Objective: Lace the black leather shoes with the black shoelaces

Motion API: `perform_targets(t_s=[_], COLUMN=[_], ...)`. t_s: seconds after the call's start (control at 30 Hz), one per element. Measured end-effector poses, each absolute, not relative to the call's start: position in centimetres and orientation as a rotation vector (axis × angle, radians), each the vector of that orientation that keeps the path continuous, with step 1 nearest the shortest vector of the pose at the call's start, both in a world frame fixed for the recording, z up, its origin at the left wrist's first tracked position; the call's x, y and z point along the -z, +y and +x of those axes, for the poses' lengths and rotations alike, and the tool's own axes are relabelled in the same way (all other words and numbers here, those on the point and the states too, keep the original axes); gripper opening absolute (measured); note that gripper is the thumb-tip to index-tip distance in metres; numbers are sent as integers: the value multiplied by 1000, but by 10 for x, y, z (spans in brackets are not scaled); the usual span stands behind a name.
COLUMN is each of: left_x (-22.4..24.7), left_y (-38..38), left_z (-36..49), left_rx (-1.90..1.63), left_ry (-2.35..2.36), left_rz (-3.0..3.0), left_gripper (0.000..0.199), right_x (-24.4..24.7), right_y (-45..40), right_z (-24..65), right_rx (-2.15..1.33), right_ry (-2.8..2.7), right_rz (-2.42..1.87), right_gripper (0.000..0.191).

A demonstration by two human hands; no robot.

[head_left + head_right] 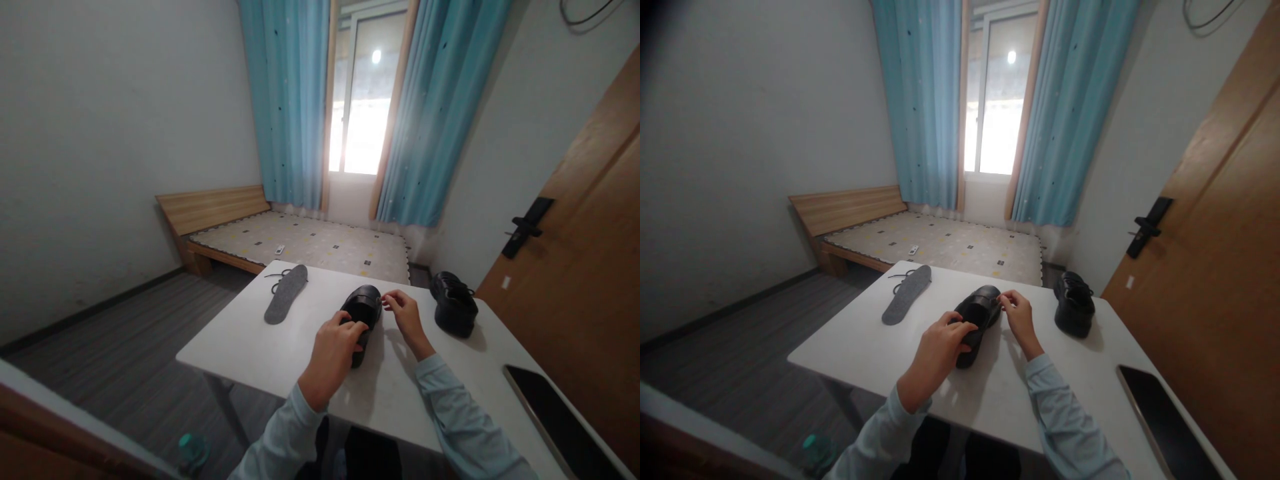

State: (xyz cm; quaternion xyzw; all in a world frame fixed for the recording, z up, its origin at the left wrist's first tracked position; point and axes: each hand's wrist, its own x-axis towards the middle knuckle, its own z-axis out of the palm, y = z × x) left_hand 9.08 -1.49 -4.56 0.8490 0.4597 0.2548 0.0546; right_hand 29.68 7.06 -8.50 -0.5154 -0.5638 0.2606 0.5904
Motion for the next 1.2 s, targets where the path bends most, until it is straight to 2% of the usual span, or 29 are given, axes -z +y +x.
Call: perform_targets(t_s=[0.6, 1.2], left_x=[62, 83], left_y=[34, 62], left_z=[-4, -65], left_rx=[-1300, -1144], left_ry=[1519, 1886], left_rz=[2570, 2383], left_gripper=[28, 28], right_x=[86, 86], right_y=[71, 73], right_z=[296, 298], right_rx=[-594, -581], right_ry=[-1323, -1334], right_rz=[-1216, -1232], right_gripper=[19, 21])
